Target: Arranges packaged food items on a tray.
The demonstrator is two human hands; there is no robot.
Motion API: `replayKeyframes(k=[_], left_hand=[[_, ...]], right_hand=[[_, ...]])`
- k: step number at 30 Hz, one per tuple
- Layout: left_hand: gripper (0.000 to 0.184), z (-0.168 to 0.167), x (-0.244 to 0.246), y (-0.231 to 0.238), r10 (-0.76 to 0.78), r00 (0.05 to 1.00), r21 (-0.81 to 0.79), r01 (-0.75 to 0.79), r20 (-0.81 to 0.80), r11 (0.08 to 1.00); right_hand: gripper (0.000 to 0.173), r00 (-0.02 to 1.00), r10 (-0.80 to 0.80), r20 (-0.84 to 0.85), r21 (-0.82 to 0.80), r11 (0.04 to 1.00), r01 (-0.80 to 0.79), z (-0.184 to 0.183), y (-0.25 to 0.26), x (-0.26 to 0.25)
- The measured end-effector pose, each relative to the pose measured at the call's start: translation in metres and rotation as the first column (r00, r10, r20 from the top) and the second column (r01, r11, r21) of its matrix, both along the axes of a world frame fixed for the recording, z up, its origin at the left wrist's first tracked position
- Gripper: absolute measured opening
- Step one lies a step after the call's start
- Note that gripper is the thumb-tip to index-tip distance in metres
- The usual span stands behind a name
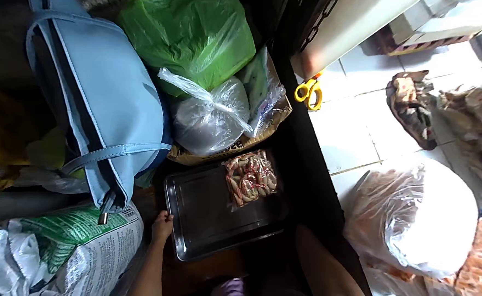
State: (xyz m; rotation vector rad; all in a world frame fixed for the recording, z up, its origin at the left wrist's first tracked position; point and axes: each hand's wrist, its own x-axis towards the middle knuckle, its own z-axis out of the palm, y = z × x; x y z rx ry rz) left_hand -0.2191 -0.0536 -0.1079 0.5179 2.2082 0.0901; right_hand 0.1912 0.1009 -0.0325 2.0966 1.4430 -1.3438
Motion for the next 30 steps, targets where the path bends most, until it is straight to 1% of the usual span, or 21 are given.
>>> replayKeyframes(k=[3, 5, 6, 7, 8, 9, 11, 12, 14, 15, 16, 18, 20, 21, 23, 24, 26, 27, 28, 29, 30], left_hand=[[0.040, 0.006, -0.013, -0.002, 0.040, 0.999, -0.069, -0.040, 0.004, 0.997], [0.063, 0.031, -0.008, 0.011, 0.037, 0.999, -0.039, -0.036, 0.022, 0.999], [0.072, 0.052, 0.005, 0.025, 0.053, 0.997, 0.061, -0.056, 0.054, 0.997], [0.077, 0.075, 0.024, 0.042, 0.083, 0.986, 0.198, -0.111, 0.146, 0.974], [0.077, 0.093, 0.045, 0.062, 0.091, 0.955, 0.314, -0.181, 0.282, 0.932], [0.073, 0.102, 0.067, 0.081, 0.087, 0.901, 0.369, -0.261, 0.425, 0.892], [0.055, 0.095, 0.105, 0.112, 0.086, 0.803, 0.368, -0.361, 0.590, 0.857], [0.050, 0.087, 0.120, 0.125, 0.056, 0.771, 0.371, -0.368, 0.635, 0.853], [0.056, 0.074, 0.137, 0.144, -0.021, 0.709, 0.387, -0.359, 0.705, 0.849], [0.061, 0.067, 0.142, 0.148, -0.040, 0.674, 0.388, -0.374, 0.737, 0.842], [0.060, 0.066, 0.146, 0.151, -0.037, 0.648, 0.382, -0.401, 0.761, 0.832], [0.050, 0.069, 0.151, 0.150, -0.005, 0.594, 0.358, -0.479, 0.805, 0.801], [0.039, 0.072, 0.156, 0.144, 0.078, 0.555, 0.330, -0.595, 0.828, 0.733], [0.038, 0.070, 0.156, 0.141, 0.095, 0.553, 0.338, -0.627, 0.828, 0.702], [0.038, 0.074, 0.154, 0.139, 0.079, 0.569, 0.385, -0.645, 0.818, 0.661], [0.037, 0.076, 0.153, 0.138, 0.076, 0.540, 0.379, -0.677, 0.838, 0.630], [0.034, 0.052, 0.153, 0.133, 0.011, 0.410, 0.332, -0.753, 0.912, 0.568], [0.037, 0.047, 0.154, 0.127, 0.014, 0.390, 0.310, -0.755, 0.921, 0.578], [0.041, 0.049, 0.154, 0.118, 0.057, 0.387, 0.274, -0.740, 0.920, 0.614], [0.044, 0.051, 0.155, 0.106, 0.113, 0.398, 0.242, -0.732, 0.910, 0.637], [0.047, 0.054, 0.155, 0.091, 0.165, 0.417, 0.223, -0.734, 0.894, 0.642]], right_hand=[[0.045, 0.995, -0.036, -0.096, 0.127, 0.991, 0.049, -0.012, -0.010, -0.004], [0.049, 0.991, -0.076, -0.106, 0.085, 0.993, 0.085, 0.004, -0.003, -0.014], [0.049, 0.977, -0.153, -0.146, 0.067, 0.984, 0.165, 0.015, 0.002, -0.022], [0.050, 0.939, -0.264, -0.220, 0.067, 0.956, 0.284, 0.021, 0.003, -0.030], [0.055, 0.892, -0.344, -0.294, 0.066, 0.924, 0.378, 0.029, 0.005, -0.038], [0.062, 0.864, -0.393, -0.314, 0.089, 0.894, 0.438, 0.035, 0.010, -0.045], [0.073, 0.817, -0.456, -0.353, 0.080, 0.855, 0.512, 0.037, 0.020, -0.052], [0.072, 0.776, -0.481, -0.407, 0.057, 0.835, 0.547, 0.033, 0.027, -0.051], [0.064, 0.662, -0.506, -0.553, -0.021, 0.803, 0.596, 0.021, 0.041, -0.042], [0.063, 0.640, -0.521, -0.565, -0.037, 0.791, 0.611, 0.014, 0.045, -0.037], [0.061, 0.644, -0.521, -0.561, -0.041, 0.794, 0.607, 0.010, 0.048, -0.035], [0.057, 0.705, -0.432, -0.563, 0.013, 0.848, 0.530, -0.006, 0.051, -0.032], [0.052, 0.715, -0.346, -0.607, 0.058, 0.878, 0.475, -0.024, 0.052, -0.034], [0.049, 0.731, -0.300, -0.612, 0.078, 0.898, 0.434, -0.024, 0.051, -0.035], [0.046, 0.805, -0.222, -0.550, 0.111, 0.936, 0.333, -0.024, 0.045, -0.033], [0.044, 0.843, -0.202, -0.499, 0.122, 0.946, 0.300, -0.023, 0.039, -0.030], [0.041, 0.925, -0.102, -0.367, 0.194, 0.964, 0.184, -0.031, 0.029, -0.018], [0.040, 0.942, -0.050, -0.333, 0.232, 0.963, 0.134, -0.036, 0.025, -0.015], [0.040, 0.934, -0.032, -0.356, 0.240, 0.963, 0.125, -0.038, 0.024, -0.013], [0.040, 0.905, -0.058, -0.422, 0.216, 0.963, 0.163, -0.031, 0.025, -0.020], [0.041, 0.848, -0.135, -0.512, 0.158, 0.956, 0.247, -0.021, 0.028, -0.030]])
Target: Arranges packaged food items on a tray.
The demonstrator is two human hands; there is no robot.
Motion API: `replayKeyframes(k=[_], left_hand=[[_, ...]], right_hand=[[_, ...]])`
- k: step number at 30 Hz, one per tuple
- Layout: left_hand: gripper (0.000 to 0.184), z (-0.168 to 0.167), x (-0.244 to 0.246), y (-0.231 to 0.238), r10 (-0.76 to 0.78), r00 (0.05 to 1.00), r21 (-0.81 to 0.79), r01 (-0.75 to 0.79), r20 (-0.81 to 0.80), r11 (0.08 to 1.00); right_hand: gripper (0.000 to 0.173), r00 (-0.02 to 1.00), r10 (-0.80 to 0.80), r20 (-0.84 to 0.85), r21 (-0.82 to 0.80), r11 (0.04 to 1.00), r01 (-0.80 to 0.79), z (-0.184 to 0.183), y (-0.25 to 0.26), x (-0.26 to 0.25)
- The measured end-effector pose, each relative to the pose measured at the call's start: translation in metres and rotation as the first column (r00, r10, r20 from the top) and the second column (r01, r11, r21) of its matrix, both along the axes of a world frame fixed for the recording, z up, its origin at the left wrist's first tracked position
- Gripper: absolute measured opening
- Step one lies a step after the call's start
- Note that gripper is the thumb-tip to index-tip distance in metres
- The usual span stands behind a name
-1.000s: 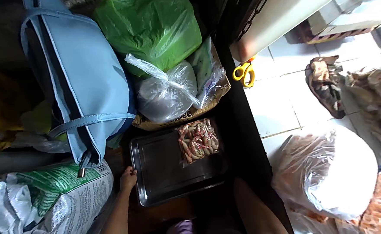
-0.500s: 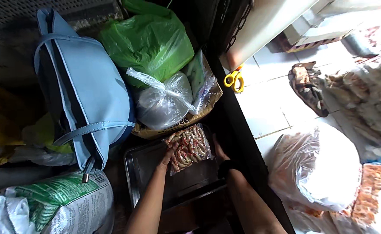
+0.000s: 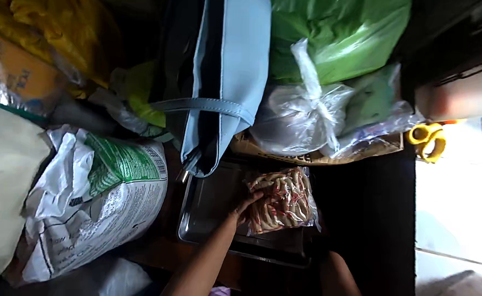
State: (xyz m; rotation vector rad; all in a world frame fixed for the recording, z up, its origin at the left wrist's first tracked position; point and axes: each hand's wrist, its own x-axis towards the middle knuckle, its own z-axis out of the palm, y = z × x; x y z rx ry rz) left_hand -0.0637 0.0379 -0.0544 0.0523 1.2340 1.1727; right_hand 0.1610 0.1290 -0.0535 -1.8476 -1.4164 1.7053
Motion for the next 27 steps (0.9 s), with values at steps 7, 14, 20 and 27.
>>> replayKeyframes(k=[7, 14, 20, 27], left_hand=[[0.074, 0.035, -0.013, -0.117, 0.421, 0.905, 0.005, -0.421, -0.065, 0.907], [0.056, 0.013, -0.051, -0.116, 0.743, 0.668, 0.032, -0.742, -0.039, 0.669], [0.051, 0.007, -0.062, -0.101, 0.732, 0.681, -0.068, -0.732, -0.029, 0.678], [0.064, -0.009, -0.067, -0.133, 0.692, 0.720, -0.108, -0.694, -0.061, 0.712]], right_hand=[[0.060, 0.846, 0.310, -0.433, -0.078, 0.923, -0.377, 0.013, 0.009, -0.112], [0.043, 0.665, 0.713, -0.220, -0.131, 0.654, -0.745, -0.027, 0.018, -0.260], [0.038, 0.903, 0.349, -0.252, -0.204, 0.893, -0.402, -0.026, 0.013, -0.250], [0.057, 0.952, -0.164, -0.260, -0.403, 0.914, 0.047, -0.032, -0.049, -0.234]])
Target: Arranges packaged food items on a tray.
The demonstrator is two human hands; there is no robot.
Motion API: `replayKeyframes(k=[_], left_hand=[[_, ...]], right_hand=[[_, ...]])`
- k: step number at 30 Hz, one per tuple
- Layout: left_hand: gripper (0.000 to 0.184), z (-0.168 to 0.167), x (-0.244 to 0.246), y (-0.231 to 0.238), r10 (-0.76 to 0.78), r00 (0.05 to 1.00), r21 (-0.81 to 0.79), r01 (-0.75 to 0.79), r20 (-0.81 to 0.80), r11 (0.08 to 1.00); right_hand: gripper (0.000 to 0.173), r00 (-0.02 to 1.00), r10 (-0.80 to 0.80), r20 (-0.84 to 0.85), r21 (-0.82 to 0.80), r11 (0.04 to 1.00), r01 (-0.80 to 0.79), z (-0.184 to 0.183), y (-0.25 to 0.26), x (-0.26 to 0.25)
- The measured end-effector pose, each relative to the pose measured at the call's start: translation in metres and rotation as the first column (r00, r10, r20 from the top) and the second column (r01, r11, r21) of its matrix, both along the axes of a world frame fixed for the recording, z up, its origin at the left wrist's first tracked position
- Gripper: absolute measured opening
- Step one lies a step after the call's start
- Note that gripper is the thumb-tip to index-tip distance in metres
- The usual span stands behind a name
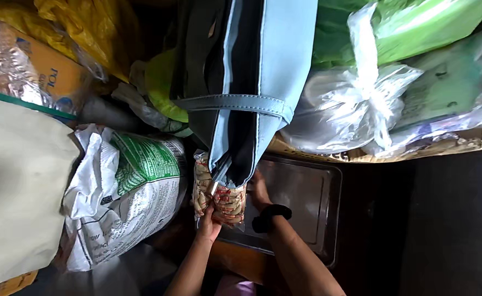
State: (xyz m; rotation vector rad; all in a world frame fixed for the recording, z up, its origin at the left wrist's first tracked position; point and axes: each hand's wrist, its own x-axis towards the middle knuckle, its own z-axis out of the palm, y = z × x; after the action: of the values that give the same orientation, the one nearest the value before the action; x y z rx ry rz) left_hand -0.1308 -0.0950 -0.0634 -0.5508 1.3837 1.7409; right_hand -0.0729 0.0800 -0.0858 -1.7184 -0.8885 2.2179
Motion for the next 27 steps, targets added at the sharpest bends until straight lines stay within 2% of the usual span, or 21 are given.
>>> replayKeyframes(k=[2, 3, 6, 7, 8, 9, 10, 11, 12, 13, 14, 15, 16, 17, 18, 19, 21, 23, 27], left_hand=[[0.089, -0.005, 0.000, -0.008, -0.057, 0.998, 0.015, 0.057, 0.016, 0.998], [0.093, -0.008, 0.000, -0.011, -0.087, 0.996, 0.021, 0.086, 0.016, 0.996], [0.079, -0.008, 0.000, -0.014, -0.107, 0.994, 0.041, 0.106, 0.015, 0.994], [0.070, -0.001, -0.001, -0.011, -0.088, 0.996, 0.040, 0.087, 0.020, 0.995], [0.055, 0.009, -0.001, -0.003, -0.070, 0.997, 0.020, 0.070, 0.017, 0.997], [0.041, 0.021, -0.002, 0.005, -0.059, 0.998, -0.019, 0.058, -0.009, 0.998], [0.033, 0.034, -0.002, 0.013, -0.051, 0.996, -0.075, 0.046, -0.066, 0.996], [0.032, 0.045, -0.005, 0.021, -0.023, 0.991, -0.109, 0.008, -0.133, 0.994], [0.038, 0.051, -0.010, 0.029, 0.001, 0.980, -0.111, -0.023, -0.200, 0.994], [0.043, 0.055, -0.015, 0.034, -0.007, 0.968, -0.088, -0.016, -0.252, 0.996], [0.048, 0.056, -0.018, 0.036, -0.033, 0.962, -0.041, 0.022, -0.273, 0.999], [0.053, 0.054, -0.021, 0.036, -0.034, 0.967, 0.039, 0.045, -0.252, 0.998], [0.058, 0.052, -0.022, 0.039, -0.017, 0.981, 0.123, 0.042, -0.193, 0.992], [0.063, 0.053, -0.022, 0.044, 0.005, 0.993, 0.171, 0.016, -0.122, 0.985], [0.067, 0.056, -0.024, 0.048, 0.011, 0.997, 0.175, 0.003, -0.078, 0.985], [0.069, 0.057, -0.027, 0.052, 0.023, 0.998, 0.171, -0.013, -0.054, 0.985], [0.070, 0.058, -0.037, 0.057, 0.062, 0.998, 0.155, -0.060, -0.004, 0.986], [0.074, 0.051, -0.045, 0.059, 0.064, 0.998, 0.114, -0.065, 0.005, 0.991], [0.067, 0.021, -0.046, 0.052, 0.035, 0.976, 0.031, -0.029, -0.217, 0.999]], right_hand=[[0.055, 0.986, 0.062, -0.155, 0.059, 0.997, -0.053, -0.001, -0.005, -0.008], [0.052, 0.975, 0.149, -0.168, 0.128, 0.983, -0.128, -0.007, -0.005, -0.007], [0.046, 0.886, 0.462, 0.032, 0.324, 0.834, -0.447, -0.020, 0.004, 0.004], [0.049, 0.892, 0.452, 0.007, 0.316, 0.846, -0.430, -0.018, 0.004, 0.008], [0.052, 0.939, 0.332, -0.088, 0.282, 0.912, -0.296, -0.016, 0.002, 0.010], [0.058, 0.971, 0.144, -0.189, 0.230, 0.968, -0.099, -0.008, -0.003, 0.010], [0.063, 0.964, -0.015, -0.266, 0.147, 0.988, 0.057, 0.012, -0.009, 0.011], [0.068, 0.950, -0.127, -0.284, 0.070, 0.986, 0.153, 0.035, -0.014, 0.011], [0.070, 0.944, -0.166, -0.284, 0.056, 0.980, 0.189, 0.056, -0.017, 0.009], [0.070, 0.950, -0.122, -0.286, 0.128, 0.978, 0.164, 0.070, -0.020, 0.007], [0.068, 0.962, -0.023, -0.274, 0.266, 0.959, 0.099, 0.077, -0.023, 0.004], [0.073, 0.968, 0.092, -0.235, 0.421, 0.907, 0.016, 0.079, -0.025, -0.001], [0.086, 0.965, 0.214, -0.152, 0.568, 0.818, -0.092, 0.078, -0.024, -0.009], [0.097, 0.941, 0.338, -0.032, 0.690, 0.688, -0.224, 0.076, -0.021, -0.019], [0.097, 0.893, 0.440, 0.094, 0.755, 0.553, -0.352, 0.075, -0.016, -0.029], [0.090, 0.832, 0.516, 0.204, 0.765, 0.447, -0.465, 0.075, -0.010, -0.038], [0.075, 0.735, 0.561, 0.381, 0.724, 0.313, -0.614, 0.073, -0.004, -0.050], [0.073, 0.699, 0.513, 0.497, 0.678, 0.273, -0.682, 0.064, -0.007, -0.053], [0.095, 0.655, 0.501, 0.565, 0.593, 0.305, -0.745, 0.055, -0.010, -0.042]])
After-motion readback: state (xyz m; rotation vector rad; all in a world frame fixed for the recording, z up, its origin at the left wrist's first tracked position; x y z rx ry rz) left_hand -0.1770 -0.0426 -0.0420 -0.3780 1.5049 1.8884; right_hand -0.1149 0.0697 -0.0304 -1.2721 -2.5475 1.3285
